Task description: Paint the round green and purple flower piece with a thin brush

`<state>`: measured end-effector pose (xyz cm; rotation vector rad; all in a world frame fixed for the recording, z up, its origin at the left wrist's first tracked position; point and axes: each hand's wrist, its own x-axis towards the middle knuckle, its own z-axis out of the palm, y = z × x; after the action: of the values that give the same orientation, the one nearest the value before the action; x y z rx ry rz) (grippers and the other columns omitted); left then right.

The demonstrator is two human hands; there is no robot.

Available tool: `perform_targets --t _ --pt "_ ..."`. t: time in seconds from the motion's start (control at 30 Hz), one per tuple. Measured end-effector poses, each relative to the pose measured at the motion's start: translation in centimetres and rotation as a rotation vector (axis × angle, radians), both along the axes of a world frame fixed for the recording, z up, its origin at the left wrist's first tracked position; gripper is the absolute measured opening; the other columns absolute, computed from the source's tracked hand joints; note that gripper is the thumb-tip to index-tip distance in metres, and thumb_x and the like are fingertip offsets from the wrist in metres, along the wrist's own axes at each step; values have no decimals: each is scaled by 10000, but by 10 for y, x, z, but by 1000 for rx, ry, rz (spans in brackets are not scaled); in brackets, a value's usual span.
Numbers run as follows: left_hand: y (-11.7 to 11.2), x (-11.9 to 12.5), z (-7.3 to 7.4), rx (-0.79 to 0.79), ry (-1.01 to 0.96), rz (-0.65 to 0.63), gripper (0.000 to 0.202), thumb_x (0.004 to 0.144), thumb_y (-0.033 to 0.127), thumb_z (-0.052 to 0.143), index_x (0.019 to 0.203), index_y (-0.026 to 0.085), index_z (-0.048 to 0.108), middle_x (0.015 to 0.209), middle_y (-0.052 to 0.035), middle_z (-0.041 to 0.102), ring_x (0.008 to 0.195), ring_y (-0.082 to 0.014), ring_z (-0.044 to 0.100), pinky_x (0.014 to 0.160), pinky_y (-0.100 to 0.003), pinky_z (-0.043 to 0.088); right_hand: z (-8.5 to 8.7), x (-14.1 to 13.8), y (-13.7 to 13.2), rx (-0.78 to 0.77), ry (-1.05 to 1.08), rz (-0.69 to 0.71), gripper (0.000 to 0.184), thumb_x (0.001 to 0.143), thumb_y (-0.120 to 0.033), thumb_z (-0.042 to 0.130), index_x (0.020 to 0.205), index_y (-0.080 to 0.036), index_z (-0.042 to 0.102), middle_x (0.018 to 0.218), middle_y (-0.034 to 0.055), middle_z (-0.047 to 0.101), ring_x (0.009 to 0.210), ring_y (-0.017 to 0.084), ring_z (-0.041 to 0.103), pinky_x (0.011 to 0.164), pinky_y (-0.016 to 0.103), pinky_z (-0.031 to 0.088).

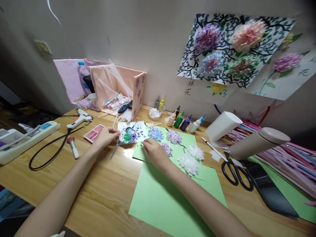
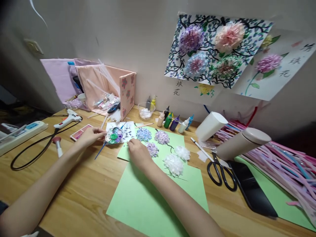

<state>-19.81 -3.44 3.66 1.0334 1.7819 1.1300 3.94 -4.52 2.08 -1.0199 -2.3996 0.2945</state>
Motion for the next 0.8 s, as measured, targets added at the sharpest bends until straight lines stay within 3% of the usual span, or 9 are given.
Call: perform_targets --t 0.13,0.3,0.4,0.8 --pt "1 -2 -3 21 -16 -20 294 439 318 762 621 113 655 580 -41 659 541 -161 626 595 -299 543 -20 -16 -7 5 6 33 275 864 -104 420 1034 -139 633 1051 145 648 973 236 596 823 396 530" --pt "-1 0 2 15 19 -23 270 477 312 733 639 108 660 568 -26 646 524 -148 612 588 -285 525 -32 -16 -13 -10 59 71 314 863 -102 424 1123 -145 593 1103 127 643 1062 229 561 928 395 487" --pt "-3 3 5 12 15 -30 250 488 297 728 632 106 656 564 -22 640 520 -142 605 585 -282 521 -38 -15 -13 -84 122 49 323 888 -111 385 1157 -148 560 1087 130 647 1062 222 566 890 374 496" --pt "-2 2 -3 -17 15 -48 287 475 319 746 656 109 669 616 -47 670 577 -165 632 614 -295 535 -32 -18 4 -240 298 -33 135 842 -122 492 877 -214 585 831 23 661 808 157 601 725 263 465"
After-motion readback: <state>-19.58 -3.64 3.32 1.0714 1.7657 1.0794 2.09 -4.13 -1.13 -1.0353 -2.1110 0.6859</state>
